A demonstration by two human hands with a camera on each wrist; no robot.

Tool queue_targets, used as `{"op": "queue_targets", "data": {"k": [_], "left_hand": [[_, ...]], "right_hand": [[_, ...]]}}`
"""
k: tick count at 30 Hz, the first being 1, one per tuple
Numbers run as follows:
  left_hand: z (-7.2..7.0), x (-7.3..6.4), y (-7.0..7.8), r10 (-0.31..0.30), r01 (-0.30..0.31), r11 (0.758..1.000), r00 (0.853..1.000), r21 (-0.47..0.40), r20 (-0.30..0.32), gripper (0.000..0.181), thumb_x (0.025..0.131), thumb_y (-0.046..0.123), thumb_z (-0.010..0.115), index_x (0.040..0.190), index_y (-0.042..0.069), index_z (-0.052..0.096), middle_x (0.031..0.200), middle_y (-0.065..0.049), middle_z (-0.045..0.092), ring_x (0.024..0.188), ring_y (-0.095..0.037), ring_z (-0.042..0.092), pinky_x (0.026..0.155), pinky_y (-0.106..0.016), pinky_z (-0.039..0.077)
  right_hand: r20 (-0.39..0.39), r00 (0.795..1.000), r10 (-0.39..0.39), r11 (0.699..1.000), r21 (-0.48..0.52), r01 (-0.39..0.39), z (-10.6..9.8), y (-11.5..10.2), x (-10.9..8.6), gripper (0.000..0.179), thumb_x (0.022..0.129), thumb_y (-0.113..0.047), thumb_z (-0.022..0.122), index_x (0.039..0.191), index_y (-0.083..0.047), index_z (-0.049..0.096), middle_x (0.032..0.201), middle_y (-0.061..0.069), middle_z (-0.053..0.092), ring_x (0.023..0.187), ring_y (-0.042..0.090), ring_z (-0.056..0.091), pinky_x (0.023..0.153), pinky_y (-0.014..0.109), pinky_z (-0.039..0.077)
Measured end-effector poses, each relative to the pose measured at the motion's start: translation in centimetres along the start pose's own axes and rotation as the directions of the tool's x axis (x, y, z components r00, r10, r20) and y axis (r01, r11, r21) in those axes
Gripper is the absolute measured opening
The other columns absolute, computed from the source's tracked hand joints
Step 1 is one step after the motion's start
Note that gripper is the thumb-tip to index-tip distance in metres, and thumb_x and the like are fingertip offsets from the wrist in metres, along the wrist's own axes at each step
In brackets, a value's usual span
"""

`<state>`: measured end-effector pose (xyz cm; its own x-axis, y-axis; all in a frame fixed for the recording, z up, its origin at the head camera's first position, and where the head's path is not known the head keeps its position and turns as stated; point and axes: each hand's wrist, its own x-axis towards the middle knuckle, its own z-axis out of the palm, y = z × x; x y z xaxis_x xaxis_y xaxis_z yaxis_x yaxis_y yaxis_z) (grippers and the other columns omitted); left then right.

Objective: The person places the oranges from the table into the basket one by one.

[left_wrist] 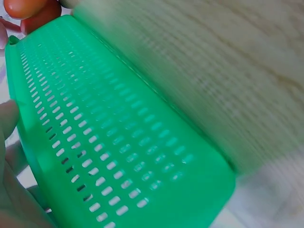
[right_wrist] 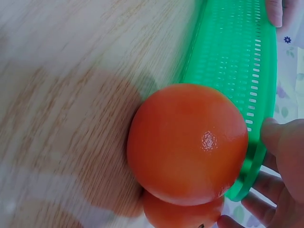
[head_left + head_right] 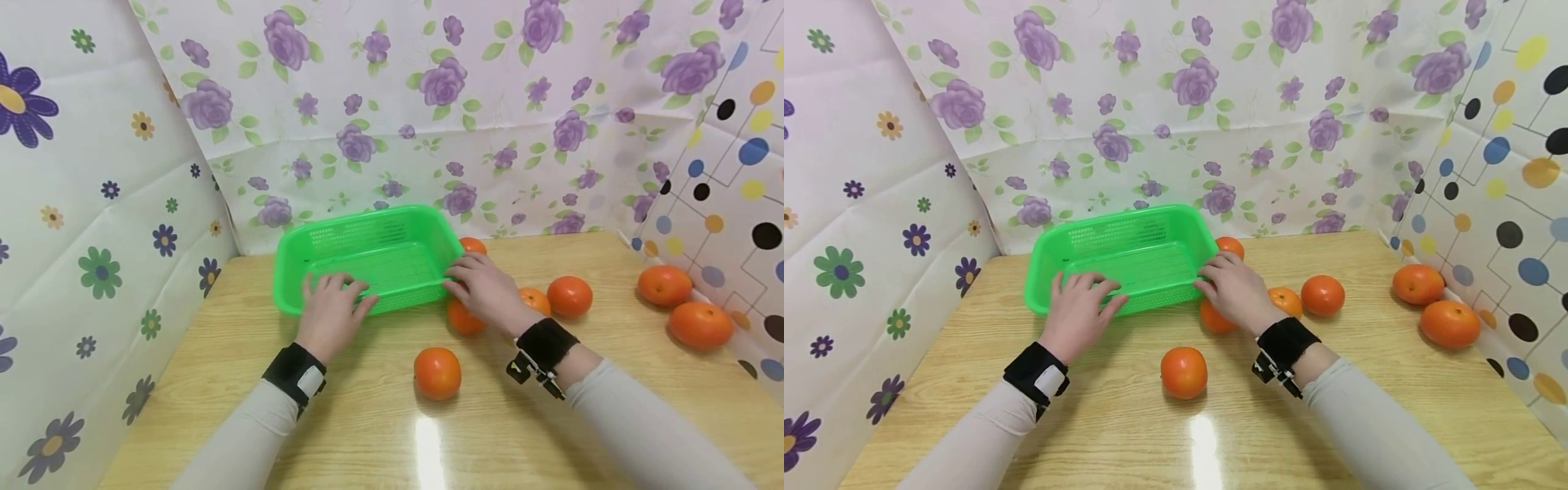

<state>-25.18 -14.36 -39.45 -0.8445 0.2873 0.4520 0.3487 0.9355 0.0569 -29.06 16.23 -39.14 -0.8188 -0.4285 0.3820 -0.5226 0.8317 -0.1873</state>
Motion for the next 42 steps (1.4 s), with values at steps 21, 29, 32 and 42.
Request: {"op": "queue_targets", "data": {"k": [21,29,32,42], "left_hand": [[0.6,-0.3,-1.1,-0.186,0.186,0.983,0.98,0.006,0.069,0.067,0.095,0.075,0.033,0.126,0.026,0.067,0.141,-0.013,0.052,0.134,-0.04,0.04,0.102,-0.078,-0.002],[1.1,0.3,-0.5,-0.183,0.182,0.983,0.975,0.021,0.123,0.069,0.095,0.075,0.028,0.133,0.028,0.062,0.141,-0.01,0.054,0.135,-0.039,0.04,0.104,-0.076,-0.004],[1.3,0.5,-0.2,-0.177,0.175,0.984,0.976,0.025,0.125,0.069,0.096,0.075,0.028,0.134,0.028,0.062,0.141,-0.009,0.054,0.135,-0.039,0.04,0.104,-0.075,-0.004],[1.9,1.1,0.6,-0.156,0.154,0.988,0.98,0.026,0.121,0.067,0.096,0.074,0.028,0.134,0.029,0.061,0.14,-0.007,0.055,0.134,-0.037,0.041,0.104,-0.075,-0.002]], "right_hand": [[-0.038,0.997,0.06,0.998,-0.013,-0.061,-0.2,1.4,-1.5,0.032,0.098,-0.045,0.058,0.115,-0.021,0.073,0.123,-0.003,0.062,0.129,0.023,0.044,0.104,0.042,0.039],[-0.055,0.996,0.069,0.998,-0.009,-0.069,-0.6,2.1,-2.3,0.03,0.097,-0.044,0.06,0.114,-0.022,0.072,0.122,-0.002,0.062,0.129,0.024,0.043,0.104,0.043,0.039],[-0.057,0.996,0.072,0.997,-0.006,-0.073,-0.9,2.2,-2.5,0.03,0.097,-0.043,0.061,0.113,-0.021,0.072,0.123,-0.001,0.062,0.13,0.025,0.042,0.103,0.044,0.04],[-0.065,0.992,0.104,0.995,0.0,-0.105,-1.4,2.8,-3.3,0.033,0.097,-0.044,0.061,0.113,-0.018,0.073,0.125,0.001,0.061,0.129,0.026,0.042,0.1,0.046,0.042]]}}
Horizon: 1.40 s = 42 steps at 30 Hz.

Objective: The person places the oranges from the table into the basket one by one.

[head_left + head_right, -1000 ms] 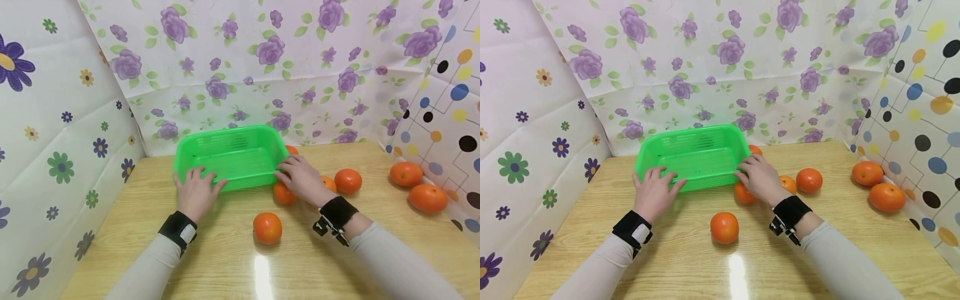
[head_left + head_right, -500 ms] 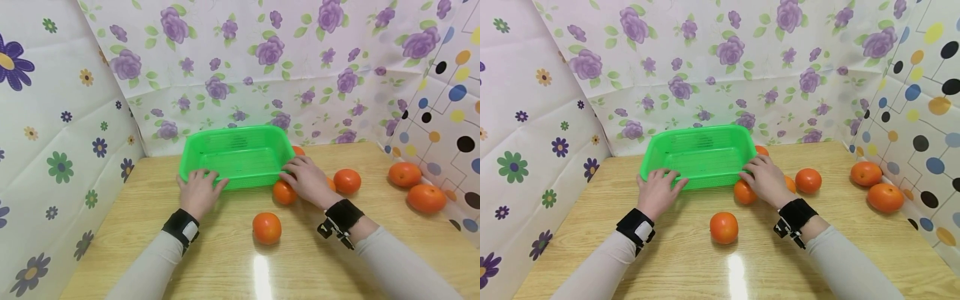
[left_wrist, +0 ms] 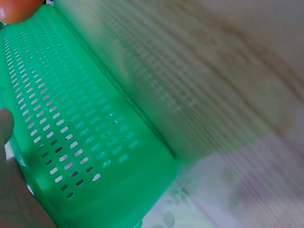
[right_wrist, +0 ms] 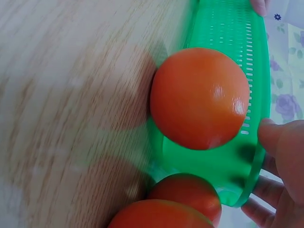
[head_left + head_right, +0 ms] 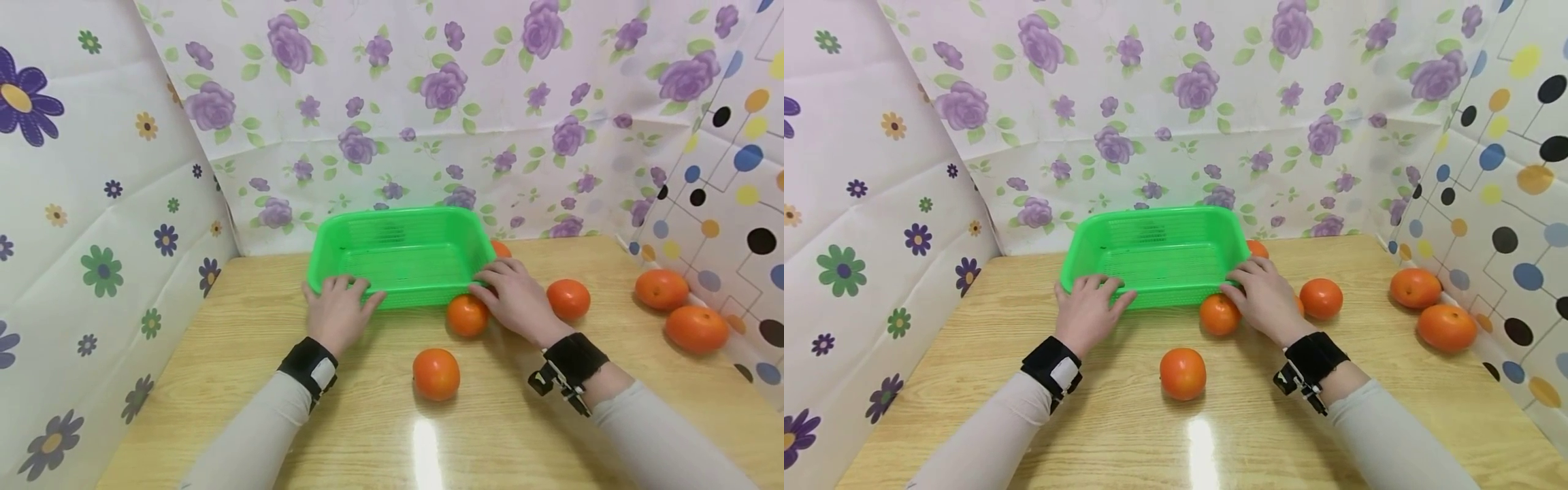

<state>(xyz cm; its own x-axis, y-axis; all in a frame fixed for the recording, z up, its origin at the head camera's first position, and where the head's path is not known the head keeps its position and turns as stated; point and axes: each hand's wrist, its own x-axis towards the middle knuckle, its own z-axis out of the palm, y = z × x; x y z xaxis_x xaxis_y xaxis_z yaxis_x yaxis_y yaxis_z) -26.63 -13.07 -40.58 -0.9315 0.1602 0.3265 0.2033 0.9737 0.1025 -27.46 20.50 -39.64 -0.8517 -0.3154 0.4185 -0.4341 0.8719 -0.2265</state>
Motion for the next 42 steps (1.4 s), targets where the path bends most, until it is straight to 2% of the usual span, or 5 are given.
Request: {"op": "queue_targets", "data": {"k": [8,19,33,38,42], "left_hand": [[0.2,0.4,0.6,0.01,-0.01,1.0,1.0,-0.004,0.006,0.069,0.096,0.074,0.026,0.135,0.03,0.061,0.141,-0.006,0.055,0.135,-0.036,0.04,0.105,-0.075,-0.002],[0.6,0.9,1.5,0.035,-0.035,0.999,0.999,-0.008,-0.02,0.065,0.097,0.072,0.028,0.132,0.03,0.063,0.138,-0.005,0.057,0.133,-0.035,0.042,0.106,-0.074,-0.002],[0.5,1.1,1.6,0.058,-0.059,0.998,0.997,-0.021,-0.046,0.063,0.097,0.071,0.03,0.132,0.029,0.063,0.14,-0.008,0.053,0.134,-0.035,0.041,0.106,-0.074,0.001],[0.2,0.6,1.4,0.067,-0.069,0.998,0.994,-0.014,-0.089,0.064,0.096,0.071,0.035,0.139,0.03,0.058,0.149,-0.013,0.044,0.14,-0.036,0.034,0.108,-0.072,-0.001],[-0.6,-0.2,1.8,0.117,-0.122,0.992,0.982,-0.026,-0.146,0.064,0.096,0.069,0.04,0.144,0.029,0.053,0.152,-0.014,0.041,0.142,-0.037,0.03,0.11,-0.068,-0.002]], "right_hand": [[-0.026,1.0,0.005,1.0,0.0,-0.005,0.0,0.7,-0.6,0.032,0.096,-0.042,0.063,0.112,-0.016,0.073,0.123,0.003,0.062,0.128,0.028,0.043,0.104,0.045,0.038],[-0.039,0.999,0.031,1.0,0.003,-0.031,-0.2,1.5,-1.1,0.03,0.096,-0.04,0.064,0.111,-0.016,0.073,0.123,0.004,0.061,0.13,0.03,0.041,0.102,0.047,0.04],[-0.034,0.998,0.055,0.998,0.02,-0.054,-0.1,1.9,-1.2,0.031,0.097,-0.041,0.062,0.112,-0.016,0.073,0.124,0.003,0.06,0.132,0.03,0.038,0.098,0.05,0.042],[-0.041,0.998,0.039,0.999,0.023,-0.038,-0.1,1.8,-1.1,0.031,0.097,-0.041,0.063,0.111,-0.016,0.073,0.123,0.004,0.061,0.131,0.03,0.039,0.1,0.048,0.041],[-0.052,0.998,0.029,0.999,0.021,-0.028,-0.2,1.8,-1.1,0.029,0.096,-0.04,0.064,0.11,-0.016,0.074,0.121,0.004,0.062,0.128,0.029,0.041,0.102,0.047,0.038]]}}
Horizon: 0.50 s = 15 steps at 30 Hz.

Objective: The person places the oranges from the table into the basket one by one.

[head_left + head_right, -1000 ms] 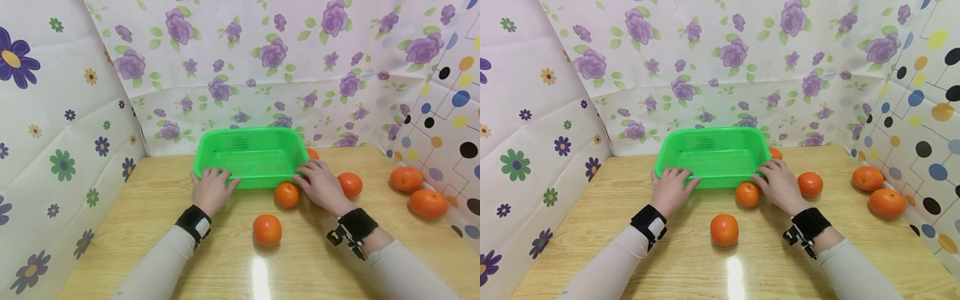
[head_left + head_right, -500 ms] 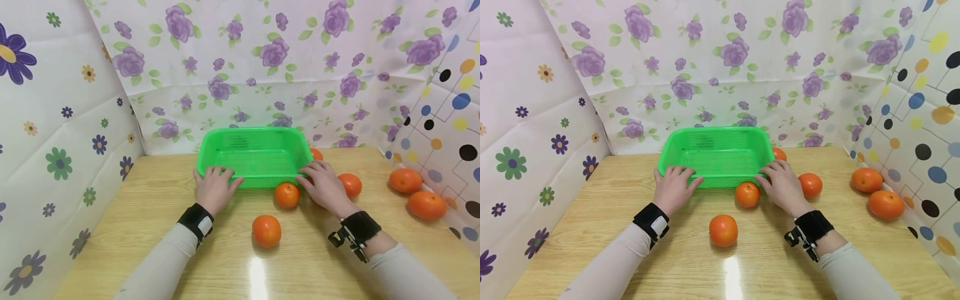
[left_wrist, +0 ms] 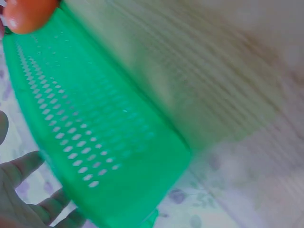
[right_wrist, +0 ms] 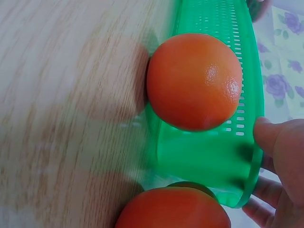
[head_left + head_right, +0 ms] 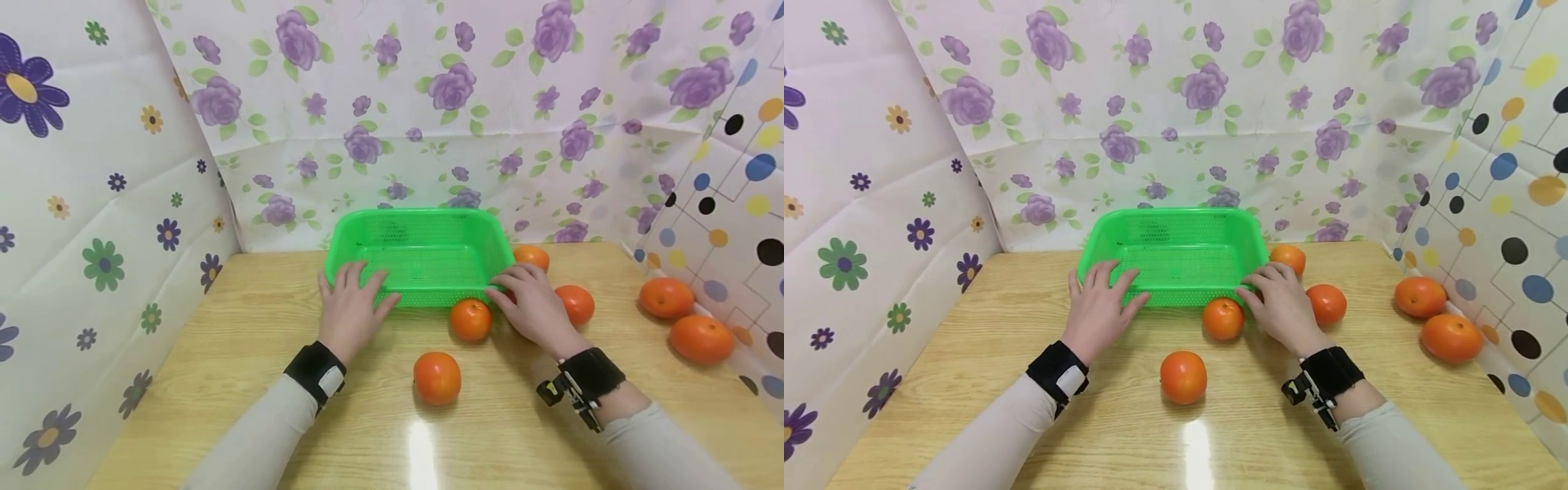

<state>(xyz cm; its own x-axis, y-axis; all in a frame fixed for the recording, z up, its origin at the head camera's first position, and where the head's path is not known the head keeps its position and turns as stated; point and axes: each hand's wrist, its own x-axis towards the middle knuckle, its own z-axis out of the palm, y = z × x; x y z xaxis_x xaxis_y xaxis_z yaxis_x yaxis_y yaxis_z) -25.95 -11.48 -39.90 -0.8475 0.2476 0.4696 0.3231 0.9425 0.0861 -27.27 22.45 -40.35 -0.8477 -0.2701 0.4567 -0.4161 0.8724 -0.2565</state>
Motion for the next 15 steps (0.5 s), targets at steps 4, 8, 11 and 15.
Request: {"op": "queue_targets", "data": {"k": [4,8,11,15], "left_hand": [[-1.0,-0.9,0.7,0.08,-0.08,0.997,0.996,-0.003,-0.029,0.062,0.096,0.068,0.042,0.144,0.029,0.052,0.151,-0.013,0.041,0.142,-0.035,0.03,0.112,-0.066,0.004],[-1.7,-2.2,1.3,0.154,-0.154,0.988,0.988,-0.011,-0.021,0.062,0.096,0.067,0.043,0.144,0.029,0.052,0.151,-0.012,0.042,0.141,-0.033,0.032,0.113,-0.064,0.008],[-1.9,-3.1,1.9,0.195,-0.195,0.98,0.981,-0.047,-0.009,0.061,0.097,0.066,0.042,0.144,0.027,0.053,0.151,-0.011,0.042,0.141,-0.033,0.032,0.114,-0.063,0.007],[-2.2,-4.0,2.7,0.239,-0.237,0.965,0.971,-0.11,0.009,0.061,0.098,0.065,0.042,0.143,0.026,0.054,0.151,-0.011,0.041,0.142,-0.033,0.031,0.115,-0.061,0.005]], "right_hand": [[-0.013,1.0,-0.014,1.0,-0.008,0.014,0.0,-0.1,0.1,0.028,0.096,-0.038,0.065,0.109,-0.016,0.074,0.119,0.005,0.063,0.127,0.031,0.043,0.105,0.047,0.033],[-0.018,0.999,-0.026,1.0,0.002,0.026,0.0,-0.2,0.2,0.028,0.095,-0.038,0.066,0.11,-0.016,0.074,0.118,0.004,0.064,0.124,0.03,0.048,0.108,0.046,0.032],[-0.022,0.999,-0.029,0.999,0.038,0.03,0.2,-0.3,0.3,0.027,0.094,-0.035,0.068,0.112,-0.015,0.074,0.12,0.004,0.064,0.122,0.028,0.051,0.108,0.044,0.033],[-0.031,0.999,-0.025,0.996,0.091,0.028,0.3,-0.5,0.3,0.026,0.093,-0.029,0.069,0.115,-0.015,0.074,0.121,0.004,0.066,0.122,0.028,0.053,0.106,0.045,0.036]]}}
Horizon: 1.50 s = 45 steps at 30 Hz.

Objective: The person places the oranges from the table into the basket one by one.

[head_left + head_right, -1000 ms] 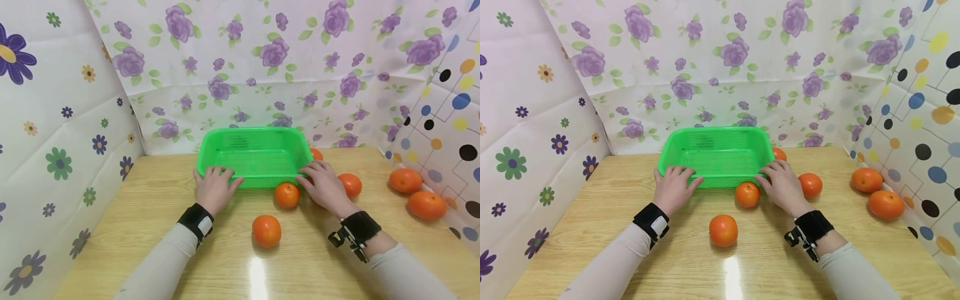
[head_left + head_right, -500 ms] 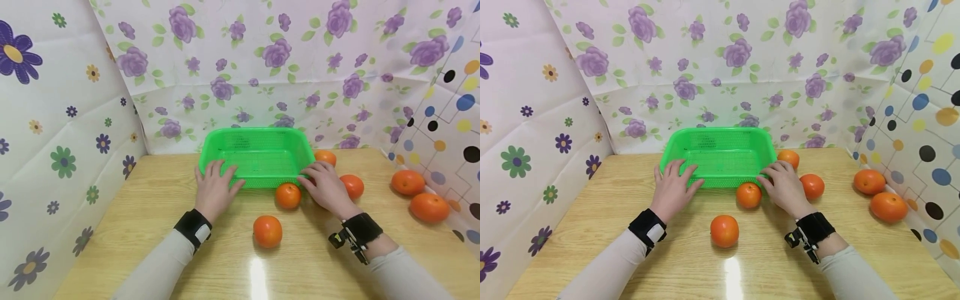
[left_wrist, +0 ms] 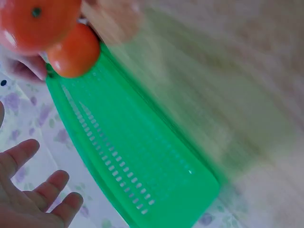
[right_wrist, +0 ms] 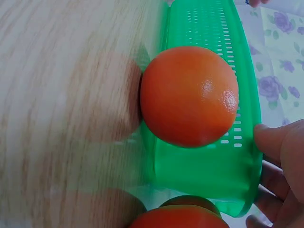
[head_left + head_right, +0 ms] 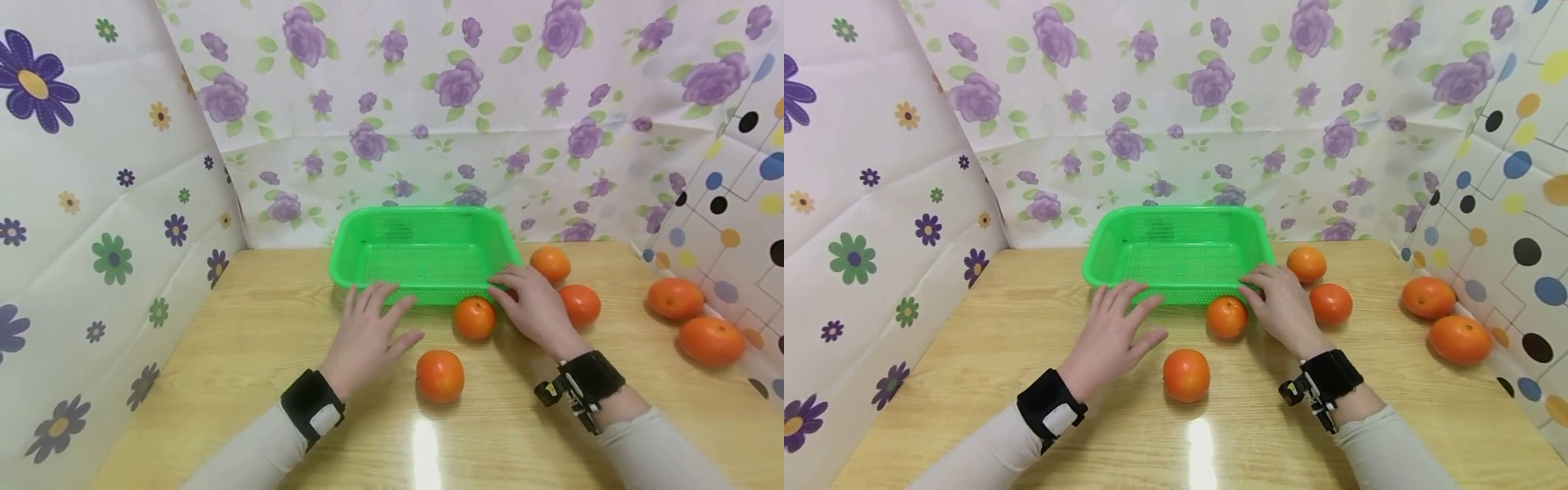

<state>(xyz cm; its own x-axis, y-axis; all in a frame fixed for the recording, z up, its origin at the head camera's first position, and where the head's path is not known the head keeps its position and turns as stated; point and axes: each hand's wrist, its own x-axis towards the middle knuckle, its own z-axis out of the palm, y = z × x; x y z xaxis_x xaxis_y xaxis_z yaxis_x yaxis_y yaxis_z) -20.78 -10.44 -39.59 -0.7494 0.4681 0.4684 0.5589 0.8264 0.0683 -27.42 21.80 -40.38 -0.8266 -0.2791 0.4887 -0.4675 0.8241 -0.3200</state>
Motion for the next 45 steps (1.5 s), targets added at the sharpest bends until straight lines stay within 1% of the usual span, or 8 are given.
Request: {"op": "queue_targets", "data": {"k": [4,10,15,19,22,24,34,45], "left_hand": [[-0.3,-0.5,1.0,0.048,-0.046,0.998,0.999,-0.053,0.025,0.062,0.098,0.064,0.042,0.145,0.025,0.053,0.152,-0.011,0.039,0.142,-0.032,0.032,0.116,-0.057,0.008],[-0.6,-1.6,2.5,0.086,-0.075,0.987,0.994,-0.145,0.066,0.061,0.097,0.06,0.048,0.147,0.024,0.05,0.152,-0.013,0.038,0.14,-0.032,0.035,0.114,-0.047,0.026],[-0.7,-2.5,3.8,0.118,-0.102,0.981,0.989,-0.167,0.091,0.062,0.096,0.062,0.05,0.148,0.027,0.048,0.151,-0.009,0.04,0.138,-0.027,0.037,0.113,-0.042,0.029],[-0.5,-2.9,4.6,0.169,-0.152,0.971,0.982,-0.183,0.081,0.065,0.094,0.064,0.052,0.148,0.029,0.047,0.151,-0.007,0.041,0.137,-0.024,0.039,0.111,-0.04,0.032],[-0.4,-3.1,5.0,0.211,-0.197,0.962,0.976,-0.191,0.059,0.065,0.092,0.063,0.056,0.147,0.028,0.049,0.147,-0.008,0.044,0.134,-0.024,0.042,0.11,-0.04,0.034],[-0.3,-3.1,5.2,0.225,-0.212,0.959,0.973,-0.191,0.049,0.065,0.091,0.061,0.059,0.145,0.027,0.05,0.144,-0.008,0.046,0.131,-0.023,0.044,0.109,-0.038,0.036],[0.5,-3.5,5.7,0.23,-0.215,0.959,0.971,-0.183,0.063,0.063,0.087,0.053,0.07,0.141,0.027,0.052,0.142,-0.008,0.047,0.128,-0.023,0.046,0.106,-0.037,0.039],[0.8,-3.5,5.8,0.229,-0.213,0.963,0.97,-0.166,0.081,0.055,0.088,0.043,0.073,0.137,0.025,0.054,0.133,-0.005,0.05,0.116,-0.02,0.052,0.091,-0.032,0.05]], "right_hand": [[-0.02,1.0,0.0,1.0,0.012,0.0,0.0,-0.2,-0.1,0.025,0.093,-0.026,0.07,0.116,-0.016,0.075,0.116,0.001,0.068,0.114,0.026,0.057,0.099,0.045,0.042],[-0.034,0.999,-0.002,1.0,0.011,0.003,0.1,-0.4,-0.1,0.023,0.092,-0.026,0.071,0.114,-0.019,0.075,0.111,-0.004,0.069,0.109,0.021,0.061,0.091,0.043,0.047],[-0.033,0.999,-0.006,1.0,0.002,0.006,0.1,-0.5,0.1,0.022,0.09,-0.026,0.073,0.111,-0.02,0.077,0.109,-0.004,0.07,0.107,0.02,0.063,0.091,0.042,0.048],[-0.03,1.0,0.001,1.0,0.005,-0.001,-0.1,-0.5,0.2,0.022,0.089,-0.025,0.074,0.11,-0.02,0.077,0.108,-0.004,0.071,0.105,0.021,0.064,0.091,0.042,0.049],[-0.025,1.0,0.012,1.0,0.01,-0.011,-0.2,-0.6,0.2,0.021,0.089,-0.024,0.074,0.11,-0.019,0.078,0.108,-0.003,0.071,0.105,0.021,0.064,0.09,0.042,0.049],[-0.021,1.0,0.016,1.0,0.011,-0.015,-0.3,-0.6,0.3,0.021,0.089,-0.024,0.074,0.11,-0.019,0.078,0.108,-0.003,0.071,0.105,0.021,0.064,0.09,0.042,0.049],[-0.021,0.999,0.032,0.999,0.028,-0.031,-0.1,-0.8,0.2,0.019,0.09,-0.024,0.074,0.108,-0.018,0.078,0.106,-0.003,0.071,0.104,0.021,0.064,0.09,0.042,0.049],[-0.016,0.999,0.029,0.998,0.058,-0.028,-0.1,-0.5,0.4,0.02,0.09,-0.024,0.073,0.109,-0.018,0.077,0.106,-0.004,0.071,0.102,0.02,0.065,0.089,0.042,0.05]]}}
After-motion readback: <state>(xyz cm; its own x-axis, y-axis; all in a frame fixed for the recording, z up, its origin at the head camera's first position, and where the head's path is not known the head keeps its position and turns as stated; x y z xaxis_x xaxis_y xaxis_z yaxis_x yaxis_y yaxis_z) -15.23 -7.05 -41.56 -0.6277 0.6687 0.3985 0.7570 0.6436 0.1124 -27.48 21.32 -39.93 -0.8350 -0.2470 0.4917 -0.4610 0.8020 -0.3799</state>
